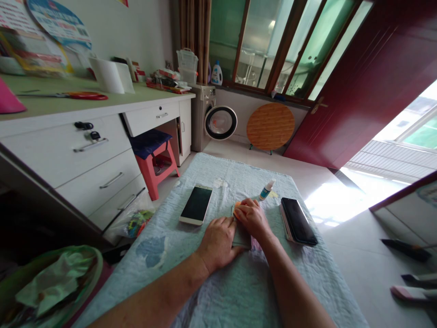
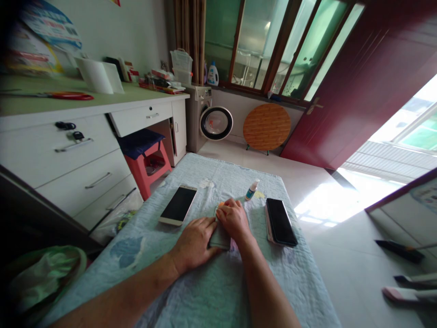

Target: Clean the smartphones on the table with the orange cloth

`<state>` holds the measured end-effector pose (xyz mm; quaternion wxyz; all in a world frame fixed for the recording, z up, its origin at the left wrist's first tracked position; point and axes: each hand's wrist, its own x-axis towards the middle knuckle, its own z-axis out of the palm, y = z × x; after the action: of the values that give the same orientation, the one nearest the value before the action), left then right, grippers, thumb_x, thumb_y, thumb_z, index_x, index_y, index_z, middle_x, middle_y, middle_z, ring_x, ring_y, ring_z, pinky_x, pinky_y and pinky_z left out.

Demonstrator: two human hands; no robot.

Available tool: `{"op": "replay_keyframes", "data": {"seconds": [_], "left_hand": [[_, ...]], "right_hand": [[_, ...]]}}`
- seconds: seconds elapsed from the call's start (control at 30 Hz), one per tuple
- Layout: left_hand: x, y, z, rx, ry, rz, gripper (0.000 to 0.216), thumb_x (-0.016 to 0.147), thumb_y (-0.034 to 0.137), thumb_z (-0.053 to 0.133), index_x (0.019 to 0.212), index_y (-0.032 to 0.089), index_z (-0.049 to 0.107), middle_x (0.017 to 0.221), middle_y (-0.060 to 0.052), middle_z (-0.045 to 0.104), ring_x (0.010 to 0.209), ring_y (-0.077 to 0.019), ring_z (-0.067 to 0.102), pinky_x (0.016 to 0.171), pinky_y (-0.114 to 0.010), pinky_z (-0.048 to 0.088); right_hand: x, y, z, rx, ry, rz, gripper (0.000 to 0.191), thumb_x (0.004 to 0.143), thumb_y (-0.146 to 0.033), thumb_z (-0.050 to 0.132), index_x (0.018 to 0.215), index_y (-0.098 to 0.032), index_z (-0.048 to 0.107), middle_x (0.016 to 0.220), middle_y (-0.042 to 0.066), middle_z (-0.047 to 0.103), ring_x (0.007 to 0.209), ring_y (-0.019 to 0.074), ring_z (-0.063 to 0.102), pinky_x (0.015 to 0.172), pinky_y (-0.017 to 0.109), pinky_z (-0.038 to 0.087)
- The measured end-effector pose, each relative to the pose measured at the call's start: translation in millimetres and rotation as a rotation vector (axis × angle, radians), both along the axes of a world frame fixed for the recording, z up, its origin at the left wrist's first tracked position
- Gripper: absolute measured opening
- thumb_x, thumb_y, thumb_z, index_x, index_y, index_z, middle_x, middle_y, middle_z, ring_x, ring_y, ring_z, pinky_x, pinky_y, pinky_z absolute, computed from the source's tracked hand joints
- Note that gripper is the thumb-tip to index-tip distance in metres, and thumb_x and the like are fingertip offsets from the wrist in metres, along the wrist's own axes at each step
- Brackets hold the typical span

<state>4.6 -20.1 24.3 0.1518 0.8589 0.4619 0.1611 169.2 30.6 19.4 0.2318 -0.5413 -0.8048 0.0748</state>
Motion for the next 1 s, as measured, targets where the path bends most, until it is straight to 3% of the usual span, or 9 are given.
{"op": "replay_keyframes", "data": {"seconds": [0.1, 0.3, 0.57, 0.8, 1.0], "left_hand": [[-1, 1, -1.2, 0.017, 0.015, 0.001, 0.056, 0.073, 0.047, 0.068, 0.117, 0.016, 0.056, 0.12, -0.013, 0.06, 0.111, -0.0306, 0.052, 0.099, -0.042, 0.039], [-6, 5, 0.1, 0.006, 0.041, -0.079, 0.048, 0.073, 0.04, 0.066, 0.114, 0.017, 0.058, 0.121, -0.012, 0.059, 0.112, -0.0301, 0.052, 0.1, -0.042, 0.039], [-6, 4, -0.3, 0.01, 0.045, -0.077, 0.049, 0.074, 0.039, 0.067, 0.116, 0.017, 0.057, 0.119, -0.012, 0.059, 0.11, -0.0298, 0.052, 0.1, -0.042, 0.039], [-7, 5, 2.0, 0.001, 0.041, -0.055, 0.042, 0.073, 0.041, 0.069, 0.106, 0.018, 0.061, 0.109, -0.01, 0.06, 0.102, -0.0289, 0.055, 0.094, -0.04, 0.043], [-7, 5, 4.7, -0.001, 0.059, -0.047, 0.042, 0.075, 0.046, 0.069, 0.106, 0.019, 0.062, 0.109, -0.01, 0.06, 0.102, -0.0297, 0.056, 0.091, -0.042, 0.044]], "right_hand": [[9, 3, -9.4, 0.016, 0.024, -0.076, 0.018, 0.089, -0.024, 0.055, 0.084, -0.022, 0.072, 0.09, 0.004, 0.06, 0.087, 0.0174, 0.05, 0.083, 0.029, 0.038], [11, 3, -14.3, 0.041, 0.038, -0.17, 0.021, 0.089, -0.016, 0.051, 0.081, -0.021, 0.07, 0.083, 0.004, 0.059, 0.085, 0.0181, 0.049, 0.08, 0.028, 0.038], [-10, 11, -11.5, 0.029, -0.069, -0.023, 0.021, 0.092, -0.019, 0.048, 0.085, -0.023, 0.068, 0.096, 0.006, 0.062, 0.087, 0.0195, 0.047, 0.083, 0.031, 0.038], [-13, 11, -13.9, 0.006, -0.09, -0.007, 0.021, 0.092, -0.019, 0.05, 0.095, -0.028, 0.069, 0.108, 0.004, 0.061, 0.096, 0.0213, 0.043, 0.085, 0.032, 0.039], [-19, 2, -2.1, -0.035, -0.103, 0.042, 0.019, 0.088, -0.017, 0.055, 0.083, -0.026, 0.071, 0.103, 0.003, 0.061, 0.094, 0.02, 0.044, 0.085, 0.032, 0.038]]}}
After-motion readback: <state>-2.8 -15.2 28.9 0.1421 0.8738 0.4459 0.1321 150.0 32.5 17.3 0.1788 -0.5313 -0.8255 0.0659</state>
